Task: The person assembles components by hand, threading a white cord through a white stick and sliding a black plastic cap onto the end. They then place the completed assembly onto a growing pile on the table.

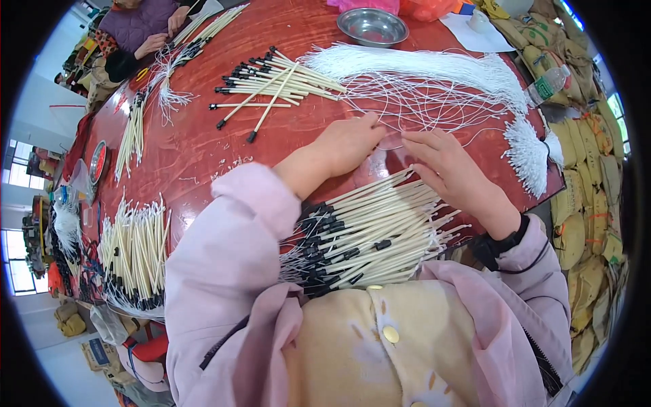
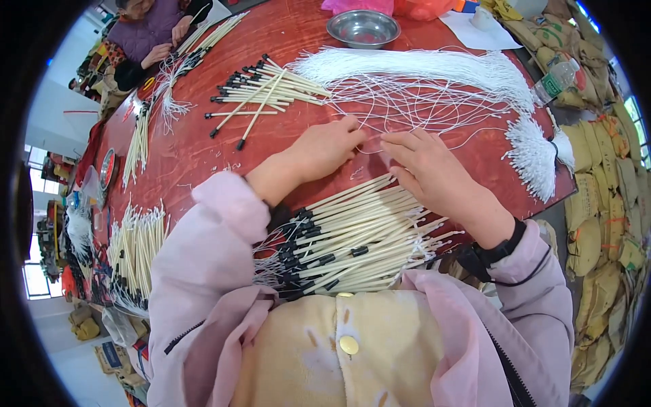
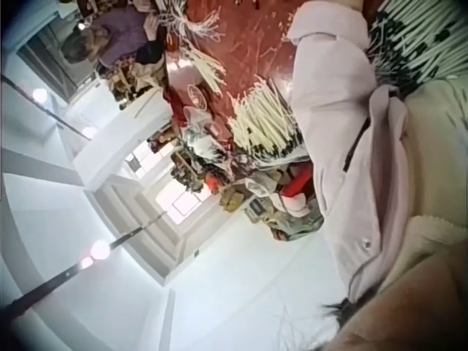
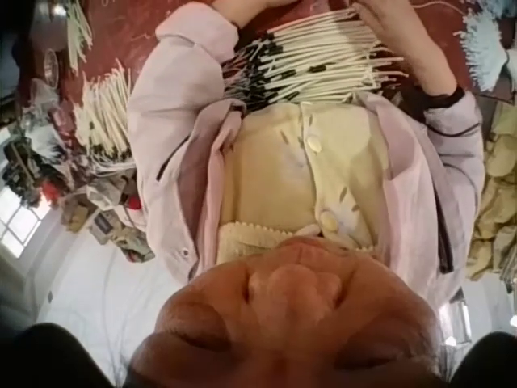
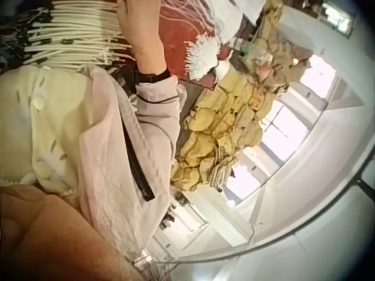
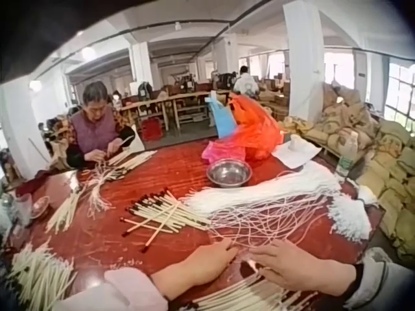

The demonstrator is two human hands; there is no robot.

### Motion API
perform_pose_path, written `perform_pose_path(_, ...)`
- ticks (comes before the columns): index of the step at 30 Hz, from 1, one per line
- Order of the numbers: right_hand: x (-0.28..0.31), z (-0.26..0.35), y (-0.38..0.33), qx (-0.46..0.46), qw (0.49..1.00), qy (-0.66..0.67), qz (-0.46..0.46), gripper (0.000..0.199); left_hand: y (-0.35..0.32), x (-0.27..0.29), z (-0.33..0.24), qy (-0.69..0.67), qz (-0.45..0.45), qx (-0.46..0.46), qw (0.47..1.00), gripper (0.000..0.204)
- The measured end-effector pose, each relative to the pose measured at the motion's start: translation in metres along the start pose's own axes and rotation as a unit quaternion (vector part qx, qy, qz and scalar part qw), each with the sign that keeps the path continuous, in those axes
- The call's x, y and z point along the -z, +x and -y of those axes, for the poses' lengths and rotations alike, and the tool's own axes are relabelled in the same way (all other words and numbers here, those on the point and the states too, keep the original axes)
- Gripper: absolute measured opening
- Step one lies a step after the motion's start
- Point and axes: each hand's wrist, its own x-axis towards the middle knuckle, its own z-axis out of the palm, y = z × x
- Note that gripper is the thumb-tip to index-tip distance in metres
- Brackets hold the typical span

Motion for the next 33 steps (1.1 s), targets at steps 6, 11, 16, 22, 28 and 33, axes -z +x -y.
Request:
perform_pose_path(6,-0.027,-0.019,0.002,-0.049,0.995,-0.058,0.061,0.063,0.017,-0.018,0.006,0.013,0.026,-0.021,0.999,0.019)
perform_pose_path(11,-0.022,-0.008,0.015,-0.015,0.983,-0.114,0.147,0.080,-0.004,0.002,-0.005,-0.056,0.054,0.086,0.993,0.015)
perform_pose_path(16,-0.020,-0.010,0.013,-0.006,0.984,-0.112,0.135,0.085,-0.063,0.023,0.016,-0.099,-0.163,0.106,0.976,0.014)
perform_pose_path(22,-0.012,-0.020,0.011,-0.048,0.973,-0.147,0.169,0.086,-0.180,0.057,0.024,-0.174,-0.208,0.332,0.904,0.015)
perform_pose_path(28,-0.023,-0.038,0.010,-0.059,0.980,-0.159,0.103,0.085,-0.207,0.024,0.007,-0.152,-0.177,0.434,0.870,0.018)
perform_pose_path(33,-0.016,0.000,0.028,0.024,0.993,-0.083,0.080,0.084,-0.202,0.021,0.003,-0.109,-0.165,0.433,0.880,0.020)
